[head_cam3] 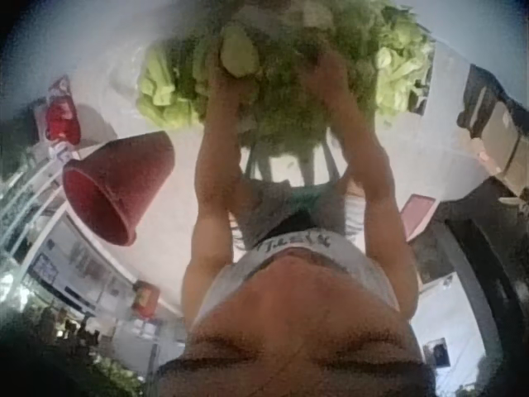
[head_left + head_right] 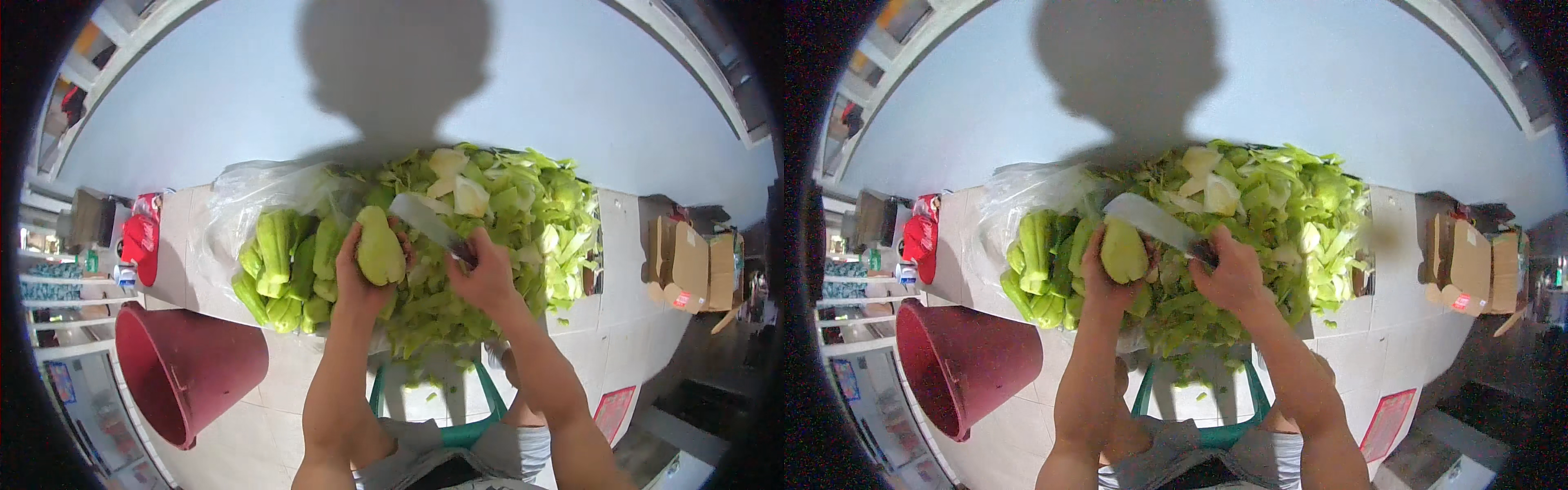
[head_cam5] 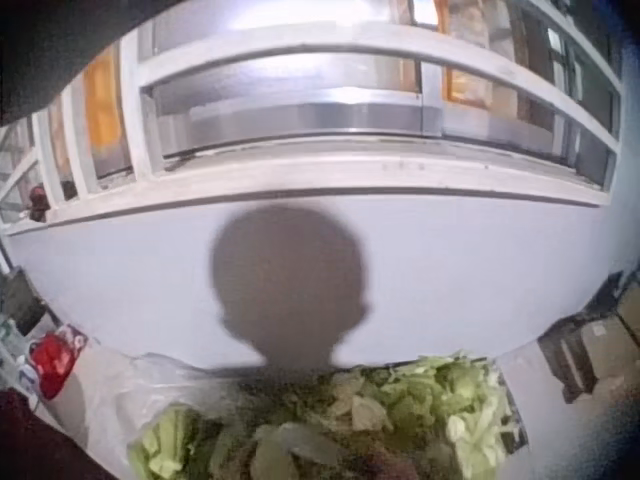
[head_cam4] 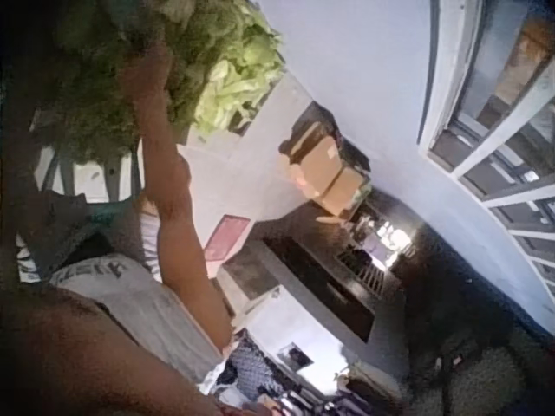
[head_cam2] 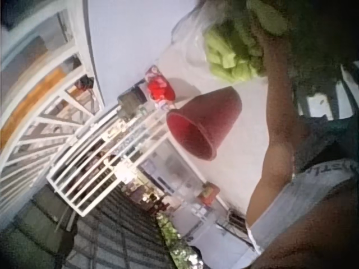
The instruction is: The person peels and cuts chayotes using a knife, while sitting on a stool. The person uses the knife to peel the skin off a chayote, then slices it into smaller pieces and places them on the floor with other chayote pieces.
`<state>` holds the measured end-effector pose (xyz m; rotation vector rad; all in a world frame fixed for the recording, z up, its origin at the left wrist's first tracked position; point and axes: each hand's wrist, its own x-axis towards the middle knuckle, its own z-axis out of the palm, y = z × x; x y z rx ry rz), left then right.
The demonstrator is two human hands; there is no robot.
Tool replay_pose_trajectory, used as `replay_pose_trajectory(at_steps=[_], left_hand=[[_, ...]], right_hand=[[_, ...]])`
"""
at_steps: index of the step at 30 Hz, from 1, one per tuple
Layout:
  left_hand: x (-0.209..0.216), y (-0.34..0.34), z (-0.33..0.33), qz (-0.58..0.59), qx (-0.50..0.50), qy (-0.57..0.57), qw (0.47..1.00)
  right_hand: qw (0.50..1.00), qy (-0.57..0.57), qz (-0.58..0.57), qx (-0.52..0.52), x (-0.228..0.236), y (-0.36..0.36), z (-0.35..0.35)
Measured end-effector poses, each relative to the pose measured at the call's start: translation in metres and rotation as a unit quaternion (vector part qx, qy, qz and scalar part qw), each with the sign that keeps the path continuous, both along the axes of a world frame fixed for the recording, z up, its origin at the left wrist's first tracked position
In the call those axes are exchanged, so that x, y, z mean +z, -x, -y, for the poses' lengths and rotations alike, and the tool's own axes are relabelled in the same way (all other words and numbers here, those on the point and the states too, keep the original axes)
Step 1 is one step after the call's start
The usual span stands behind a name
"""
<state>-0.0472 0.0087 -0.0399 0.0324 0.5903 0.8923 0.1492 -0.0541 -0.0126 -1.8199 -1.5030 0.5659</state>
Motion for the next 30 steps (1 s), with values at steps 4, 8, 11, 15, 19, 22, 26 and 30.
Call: replay_pose_trajectory(at_steps=[4,8,11,15,19,22,26,30], left_hand=[[0.023,-0.008,-0.005,-0.017,0.032,0.052,0.998],[-0.007,-0.013,-0.003,0.066,-0.004,0.072,0.995],[-0.019,-0.021,-0.006,0.047,0.017,0.078,0.996],[-0.012,-0.026,-0.007,0.023,0.019,0.075,0.997],[-0.013,-0.026,-0.001,0.031,0.035,0.072,0.996],[-0.007,-0.031,0.001,0.05,0.044,0.103,0.992],[-0.012,-0.031,0.005,0.086,0.028,0.108,0.99],[-0.016,-0.035,0.005,0.094,0.03,0.109,0.989]], right_hand=[[0.993,-0.054,0.069,0.074,-0.005,0.003,0.0],[0.976,-0.128,0.138,0.111,-0.011,0.014,-0.003],[0.964,-0.162,0.169,0.128,-0.01,0.023,-0.006],[0.954,-0.152,0.213,0.144,-0.01,0.026,-0.005],[0.95,-0.137,0.242,0.141,-0.01,0.029,-0.004],[0.951,-0.137,0.242,0.135,-0.009,0.027,-0.003],[0.95,-0.139,0.243,0.135,-0.012,0.023,-0.002],[0.948,-0.14,0.252,0.135,-0.011,0.021,-0.002]])
